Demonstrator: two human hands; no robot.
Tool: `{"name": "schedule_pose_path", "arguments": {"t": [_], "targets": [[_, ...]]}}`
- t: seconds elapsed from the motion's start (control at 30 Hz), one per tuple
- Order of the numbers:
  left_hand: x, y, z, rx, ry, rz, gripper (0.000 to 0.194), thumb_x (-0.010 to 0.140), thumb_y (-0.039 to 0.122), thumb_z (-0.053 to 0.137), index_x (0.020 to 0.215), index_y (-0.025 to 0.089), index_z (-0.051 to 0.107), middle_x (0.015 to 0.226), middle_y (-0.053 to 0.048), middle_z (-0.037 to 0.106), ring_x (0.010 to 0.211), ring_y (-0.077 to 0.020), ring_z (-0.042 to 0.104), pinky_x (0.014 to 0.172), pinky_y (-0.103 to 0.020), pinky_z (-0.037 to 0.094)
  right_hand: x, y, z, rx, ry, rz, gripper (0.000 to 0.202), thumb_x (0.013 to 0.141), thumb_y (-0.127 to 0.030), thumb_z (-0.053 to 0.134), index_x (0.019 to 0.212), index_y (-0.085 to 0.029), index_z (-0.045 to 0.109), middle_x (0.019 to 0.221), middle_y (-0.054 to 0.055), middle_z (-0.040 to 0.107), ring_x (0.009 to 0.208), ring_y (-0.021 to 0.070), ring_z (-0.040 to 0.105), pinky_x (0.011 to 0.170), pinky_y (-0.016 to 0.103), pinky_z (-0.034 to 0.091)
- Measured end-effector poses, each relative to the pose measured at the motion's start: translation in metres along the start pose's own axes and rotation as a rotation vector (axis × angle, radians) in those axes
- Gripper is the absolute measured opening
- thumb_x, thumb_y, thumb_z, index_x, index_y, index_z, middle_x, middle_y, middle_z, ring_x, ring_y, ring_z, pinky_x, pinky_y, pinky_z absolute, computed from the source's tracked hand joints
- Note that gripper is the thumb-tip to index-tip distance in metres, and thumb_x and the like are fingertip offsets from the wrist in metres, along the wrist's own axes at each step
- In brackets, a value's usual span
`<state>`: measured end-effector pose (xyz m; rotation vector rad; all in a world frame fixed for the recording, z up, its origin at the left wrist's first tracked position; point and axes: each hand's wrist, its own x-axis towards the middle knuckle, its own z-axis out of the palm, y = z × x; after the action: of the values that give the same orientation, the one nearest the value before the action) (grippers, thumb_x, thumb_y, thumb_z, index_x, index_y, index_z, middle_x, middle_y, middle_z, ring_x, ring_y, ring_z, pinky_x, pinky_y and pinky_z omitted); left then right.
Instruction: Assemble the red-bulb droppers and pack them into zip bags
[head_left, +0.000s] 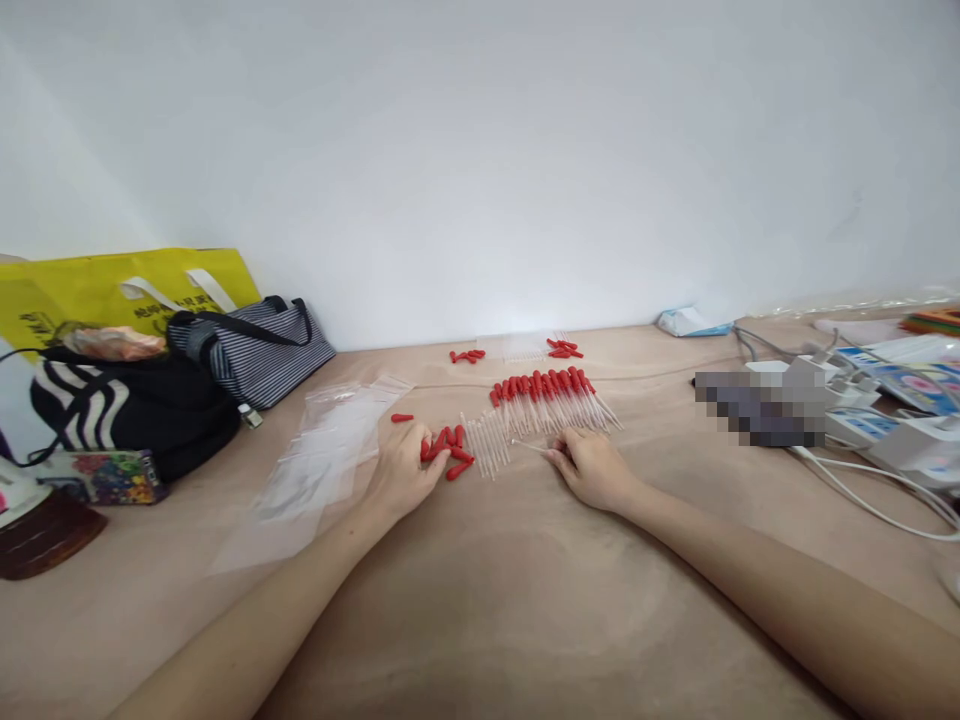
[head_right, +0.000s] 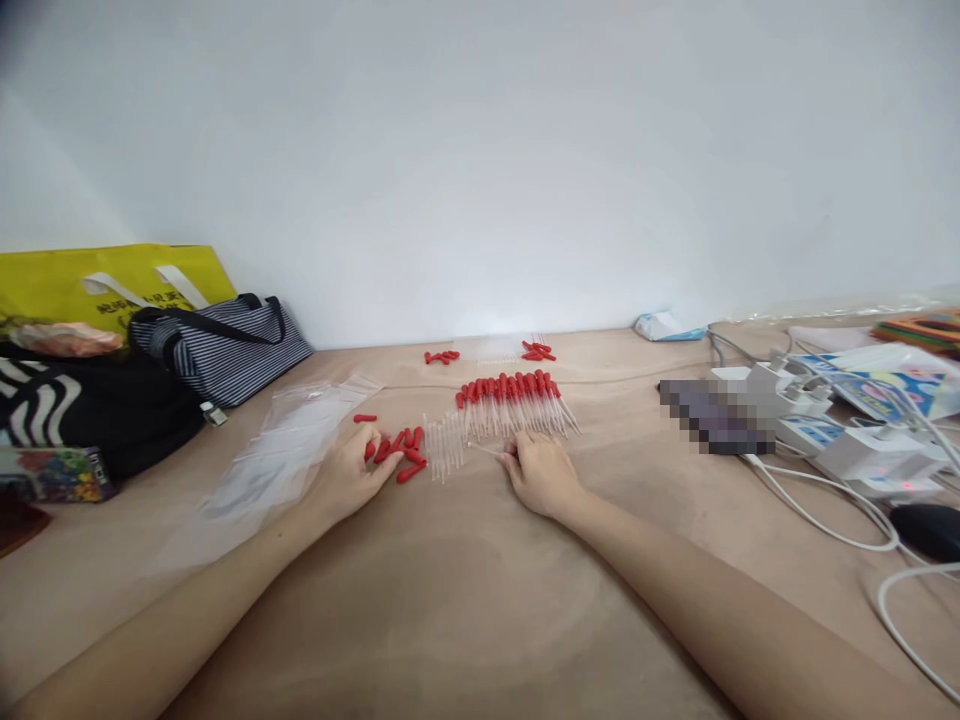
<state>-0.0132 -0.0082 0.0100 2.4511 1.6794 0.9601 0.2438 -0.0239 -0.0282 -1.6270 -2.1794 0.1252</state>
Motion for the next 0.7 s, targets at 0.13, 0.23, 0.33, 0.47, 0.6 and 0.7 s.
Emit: {"name": "schedule_pose_path", "arguments": {"t": [0.13, 0.23, 0.33, 0.47, 0.6, 0.7], "targets": [[-0.007, 0.014, -0.001, -0.108, 0.053, 0.032, 0.030, 0.074, 0.037, 0.045, 0.058, 0.021, 0.024, 0.055, 0.004, 0.038, 0.051, -0.0123, 0.040, 0.052, -0.025, 0.033, -0.001, 0.000, 0.000, -0.094, -0.025, 0.049, 0.015, 0.083, -0.024, 0.039, 0.080, -0.015, 0.050, 0.084, 0.010, 0.059, 0.080, 0.0189, 0.053, 0.070, 0.028, 0.033], [-0.021, 0.029, 0.004, -0.223, -0.165, 0.157, 0.021, 0.078, 0.034, 0.037, 0.062, 0.021, 0.031, 0.052, 0.004, 0.036, 0.046, -0.0115, 0.037, 0.049, -0.025, 0.030, -0.003, 0.001, -0.001, -0.120, -0.013, 0.072, 0.015, 0.083, -0.024, 0.038, 0.081, -0.014, 0.050, 0.085, 0.011, 0.059, 0.082, 0.0204, 0.052, 0.071, 0.029, 0.033], [-0.031, 0.039, 0.012, -0.223, -0.334, 0.292, 0.018, 0.075, 0.031, 0.041, 0.063, 0.020, 0.033, 0.053, 0.004, 0.040, 0.047, -0.0112, 0.036, 0.049, -0.026, 0.029, -0.005, 0.003, -0.001, -0.083, 0.060, 0.063, 0.015, 0.082, -0.026, 0.040, 0.081, -0.015, 0.049, 0.084, 0.009, 0.058, 0.083, 0.0200, 0.051, 0.071, 0.029, 0.034], [-0.030, 0.037, 0.018, -0.232, -0.337, 0.264, 0.018, 0.074, 0.025, 0.042, 0.064, 0.020, 0.029, 0.064, 0.001, 0.049, 0.055, -0.0121, 0.042, 0.054, -0.026, 0.033, -0.004, 0.005, 0.002, -0.012, 0.131, -0.008, 0.018, 0.079, -0.033, 0.044, 0.084, -0.016, 0.050, 0.085, 0.008, 0.057, 0.084, 0.0195, 0.051, 0.072, 0.029, 0.034], [-0.021, 0.023, 0.016, -0.183, -0.300, 0.237, 0.018, 0.075, 0.024, 0.042, 0.063, 0.021, 0.028, 0.067, 0.000, 0.049, 0.060, -0.0136, 0.043, 0.057, -0.027, 0.034, 0.001, 0.004, 0.004, 0.018, 0.130, -0.025, 0.021, 0.079, -0.037, 0.045, 0.083, -0.017, 0.051, 0.085, 0.007, 0.057, 0.085, 0.0198, 0.050, 0.072, 0.030, 0.034], [-0.017, 0.014, 0.014, -0.129, -0.240, 0.219, 0.020, 0.075, 0.028, 0.041, 0.062, 0.021, 0.028, 0.067, -0.001, 0.048, 0.061, -0.0142, 0.042, 0.058, -0.028, 0.034, 0.006, 0.002, 0.005, 0.039, 0.105, -0.001, 0.021, 0.078, -0.037, 0.045, 0.080, -0.018, 0.052, 0.082, 0.006, 0.056, 0.082, 0.0183, 0.050, 0.071, 0.029, 0.034]]}}
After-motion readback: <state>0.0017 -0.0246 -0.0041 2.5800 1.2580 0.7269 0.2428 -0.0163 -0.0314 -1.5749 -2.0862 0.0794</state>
